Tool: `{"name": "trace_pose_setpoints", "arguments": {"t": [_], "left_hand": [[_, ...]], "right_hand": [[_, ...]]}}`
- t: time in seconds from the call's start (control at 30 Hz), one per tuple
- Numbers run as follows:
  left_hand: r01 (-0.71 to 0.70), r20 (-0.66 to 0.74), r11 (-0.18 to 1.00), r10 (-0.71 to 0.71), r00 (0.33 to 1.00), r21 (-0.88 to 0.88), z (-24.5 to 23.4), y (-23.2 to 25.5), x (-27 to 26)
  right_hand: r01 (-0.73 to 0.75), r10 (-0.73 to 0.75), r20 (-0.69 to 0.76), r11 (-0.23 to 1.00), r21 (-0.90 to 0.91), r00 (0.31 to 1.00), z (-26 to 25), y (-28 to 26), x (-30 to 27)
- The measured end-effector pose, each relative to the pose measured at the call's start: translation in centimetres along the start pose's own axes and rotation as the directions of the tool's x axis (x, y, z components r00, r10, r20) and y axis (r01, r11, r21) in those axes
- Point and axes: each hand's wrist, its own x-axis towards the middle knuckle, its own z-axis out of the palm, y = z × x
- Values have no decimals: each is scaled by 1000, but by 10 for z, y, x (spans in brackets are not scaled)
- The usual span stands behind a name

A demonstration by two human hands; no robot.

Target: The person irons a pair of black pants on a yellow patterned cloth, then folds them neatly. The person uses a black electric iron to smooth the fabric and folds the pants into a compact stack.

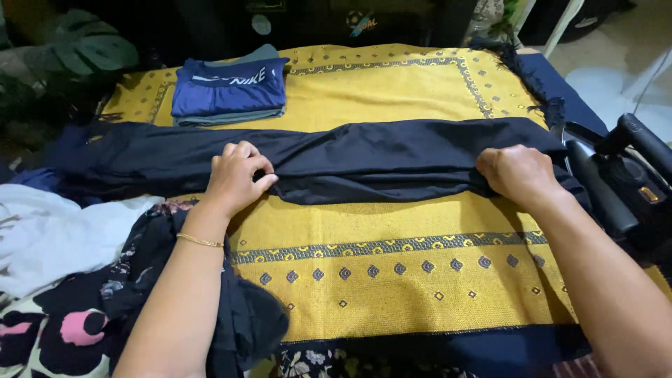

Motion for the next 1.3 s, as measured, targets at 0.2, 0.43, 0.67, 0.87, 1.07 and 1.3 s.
{"name": "trace_pose_setpoints", "arguments": {"t": [0.2,0.43,0.67,0.87,1.07,1.3], "left_hand": [[-286,-595,913,62,801,-291,-11,-4,9],[-115,-637,942,-120,762,-315,5,-9,11],[-118,-476,955,-28,879,-273,7,-23,-9],[201,-165,855,-312,936,-477,-7,-25,-7],[391,406,903,-430,806,179,-71,18,-2],[276,361,920,-367,858,279,-107,37,15]], "right_hand": [[1,52,-213,970,244,976,-23,17,6],[275,-271,-260,961,-21,927,19,-31,13],[456,-126,-617,788,414,777,-15,25,16],[72,-363,474,847,527,802,-80,-7,-62],[-16,-231,498,896,443,836,-95,-22,-67],[66,-33,-169,979,191,985,-17,-1,-11]]}}
